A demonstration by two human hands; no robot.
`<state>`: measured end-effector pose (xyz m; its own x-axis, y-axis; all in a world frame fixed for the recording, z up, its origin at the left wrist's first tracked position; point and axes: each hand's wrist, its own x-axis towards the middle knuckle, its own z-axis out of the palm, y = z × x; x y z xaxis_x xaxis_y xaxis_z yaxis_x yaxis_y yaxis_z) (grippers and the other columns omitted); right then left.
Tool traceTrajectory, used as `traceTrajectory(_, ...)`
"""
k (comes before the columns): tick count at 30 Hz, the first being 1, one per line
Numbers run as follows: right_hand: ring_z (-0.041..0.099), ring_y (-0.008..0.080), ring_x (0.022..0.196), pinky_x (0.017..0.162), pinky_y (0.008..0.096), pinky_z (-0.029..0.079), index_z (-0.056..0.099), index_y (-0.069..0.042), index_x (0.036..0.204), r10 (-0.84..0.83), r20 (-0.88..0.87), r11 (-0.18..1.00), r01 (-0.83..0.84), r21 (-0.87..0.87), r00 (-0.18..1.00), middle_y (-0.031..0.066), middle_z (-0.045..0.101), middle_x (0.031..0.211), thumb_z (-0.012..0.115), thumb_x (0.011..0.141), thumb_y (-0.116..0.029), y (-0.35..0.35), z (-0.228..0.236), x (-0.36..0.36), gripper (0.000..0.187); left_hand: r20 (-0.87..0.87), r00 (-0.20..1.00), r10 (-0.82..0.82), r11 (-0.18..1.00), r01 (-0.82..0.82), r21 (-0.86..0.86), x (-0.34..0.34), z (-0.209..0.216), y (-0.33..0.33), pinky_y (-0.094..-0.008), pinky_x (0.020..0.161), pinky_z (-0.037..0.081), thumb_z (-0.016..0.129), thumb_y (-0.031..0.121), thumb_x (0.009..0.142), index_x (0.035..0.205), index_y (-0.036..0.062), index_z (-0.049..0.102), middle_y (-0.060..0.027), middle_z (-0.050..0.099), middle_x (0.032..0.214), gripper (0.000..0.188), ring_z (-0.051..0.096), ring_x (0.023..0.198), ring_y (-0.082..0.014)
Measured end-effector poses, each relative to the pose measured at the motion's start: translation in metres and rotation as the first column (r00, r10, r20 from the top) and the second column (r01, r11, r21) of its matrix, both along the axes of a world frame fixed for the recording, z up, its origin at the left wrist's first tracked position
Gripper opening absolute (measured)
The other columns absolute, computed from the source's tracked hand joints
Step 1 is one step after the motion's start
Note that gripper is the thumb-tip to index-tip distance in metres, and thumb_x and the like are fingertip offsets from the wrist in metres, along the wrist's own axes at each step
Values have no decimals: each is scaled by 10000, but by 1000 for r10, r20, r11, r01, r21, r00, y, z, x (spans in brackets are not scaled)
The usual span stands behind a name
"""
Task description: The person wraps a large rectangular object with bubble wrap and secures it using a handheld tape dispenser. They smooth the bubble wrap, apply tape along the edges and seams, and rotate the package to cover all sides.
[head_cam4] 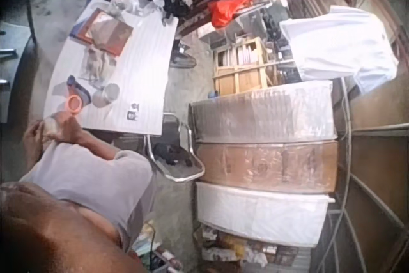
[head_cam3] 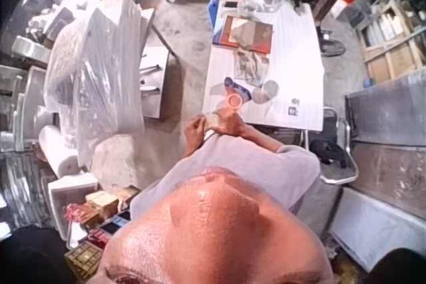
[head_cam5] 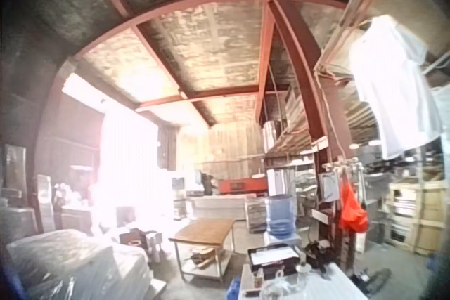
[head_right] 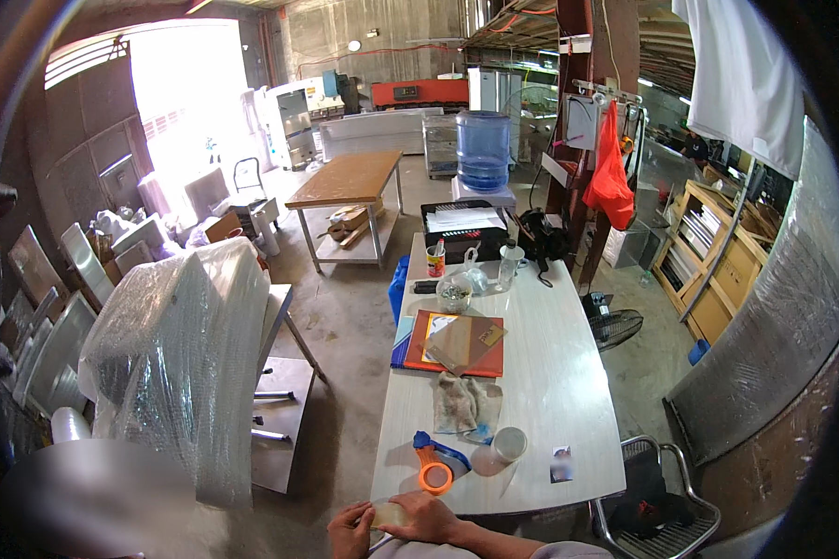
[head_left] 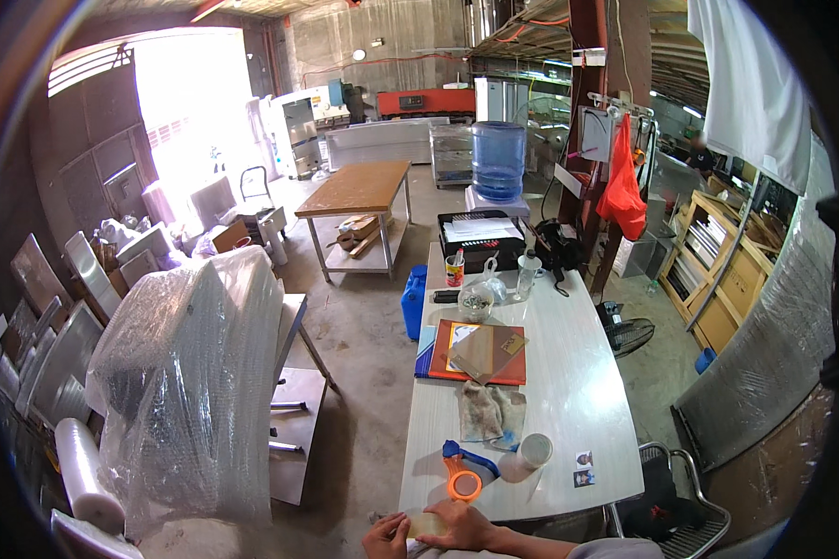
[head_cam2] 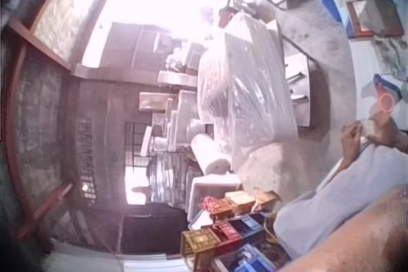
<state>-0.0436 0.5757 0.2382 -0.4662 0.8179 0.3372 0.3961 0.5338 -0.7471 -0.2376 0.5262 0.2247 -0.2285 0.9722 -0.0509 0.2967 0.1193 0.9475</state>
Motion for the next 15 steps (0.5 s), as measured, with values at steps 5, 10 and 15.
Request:
traceTrajectory(5, 708, 378, 821, 770, 442, 555, 705, 51, 1043, 12, 58, 1000, -12, -10, 998, 226, 714, 880, 786, 819, -480, 0, -11, -8, 582, -60, 998, -34, 998, 37, 51, -7, -1, -2, -342, 788, 559, 691, 189, 943, 1050, -35, 741, -141, 766, 977, 253, 724, 875, -222)
traceTrajectory(10, 707, 377, 851, 798, 436, 553, 718, 39, 1049, 60, 118, 998, -59, -15, 991, 205, 723, 901, 801, 805, -507, 2, -17, -18, 604, -7, 1000, 8, 987, -9, -158, -20, -16, -1, -366, 797, 563, 703, 249, 927, 1033, -48, 748, -195, 752, 993, 318, 727, 877, -238)
traceTrajectory(15, 709, 368, 844, 781, 444, 549, 725, 29, 1030, 84, 179, 993, -98, 67, 980, 205, 726, 908, 812, 796, -498, 4, -27, -25, 584, -124, 989, -78, 948, 35, -316, -31, -19, 1, -398, 869, 550, 690, 304, 925, 1117, -23, 731, -222, 719, 1052, 381, 713, 940, -300)
